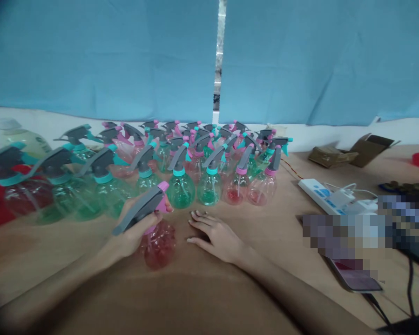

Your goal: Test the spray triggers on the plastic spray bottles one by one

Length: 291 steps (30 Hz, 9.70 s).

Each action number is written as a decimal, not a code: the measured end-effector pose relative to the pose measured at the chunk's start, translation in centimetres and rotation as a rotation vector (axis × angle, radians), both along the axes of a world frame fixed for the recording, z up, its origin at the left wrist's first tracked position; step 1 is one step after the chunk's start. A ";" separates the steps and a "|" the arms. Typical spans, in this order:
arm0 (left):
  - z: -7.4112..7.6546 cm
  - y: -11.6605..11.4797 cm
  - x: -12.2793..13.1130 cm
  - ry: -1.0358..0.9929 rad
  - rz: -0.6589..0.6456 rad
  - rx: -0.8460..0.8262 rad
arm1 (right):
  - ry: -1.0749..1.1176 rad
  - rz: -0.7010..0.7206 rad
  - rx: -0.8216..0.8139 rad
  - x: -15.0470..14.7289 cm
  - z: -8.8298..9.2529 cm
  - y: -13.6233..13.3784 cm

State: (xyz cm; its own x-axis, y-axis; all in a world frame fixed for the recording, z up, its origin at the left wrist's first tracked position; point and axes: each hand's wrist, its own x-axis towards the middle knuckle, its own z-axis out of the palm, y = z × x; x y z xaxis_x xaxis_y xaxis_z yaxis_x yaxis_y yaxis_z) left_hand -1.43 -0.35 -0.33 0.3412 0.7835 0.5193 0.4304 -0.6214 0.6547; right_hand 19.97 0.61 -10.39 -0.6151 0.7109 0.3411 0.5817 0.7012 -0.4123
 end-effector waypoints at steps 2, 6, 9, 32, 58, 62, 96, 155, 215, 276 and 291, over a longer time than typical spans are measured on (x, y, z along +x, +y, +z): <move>-0.2 0.0 0.1 -0.024 0.020 0.005 | -0.010 -0.003 -0.007 0.0 0.1 0.0; -0.7 -0.1 0.2 -0.027 0.076 -0.038 | 0.003 0.005 -0.008 0.0 0.1 0.0; -0.8 -0.1 0.2 -0.038 0.040 -0.111 | 0.028 0.010 -0.007 0.1 0.0 0.0; -0.4 -0.2 0.2 -0.042 0.041 -0.127 | 0.030 0.011 -0.020 0.0 0.1 0.0; -0.2 0.0 0.1 0.021 0.065 -0.052 | 0.059 0.015 -0.030 0.1 0.1 0.0; 0.1 0.0 0.2 0.000 0.062 0.028 | 0.045 0.009 -0.023 0.0 0.1 0.0; -0.4 -0.2 0.1 -0.053 0.060 -0.059 | 0.019 0.005 0.003 0.1 -0.1 0.1; -0.6 0.0 0.5 -0.061 0.077 -0.080 | 0.027 0.009 -0.034 0.3 -0.1 0.0; -0.5 0.0 0.2 -0.049 0.089 -0.062 | -0.005 0.003 -0.002 0.1 -0.2 0.0; -7.9 1.4 8.7 0.381 -0.044 -0.145 | 0.237 -0.740 -0.006 22.6 3.9 -0.8; -7.8 2.0 8.9 0.439 -0.033 -0.074 | 0.135 -0.786 0.102 24.7 3.7 4.8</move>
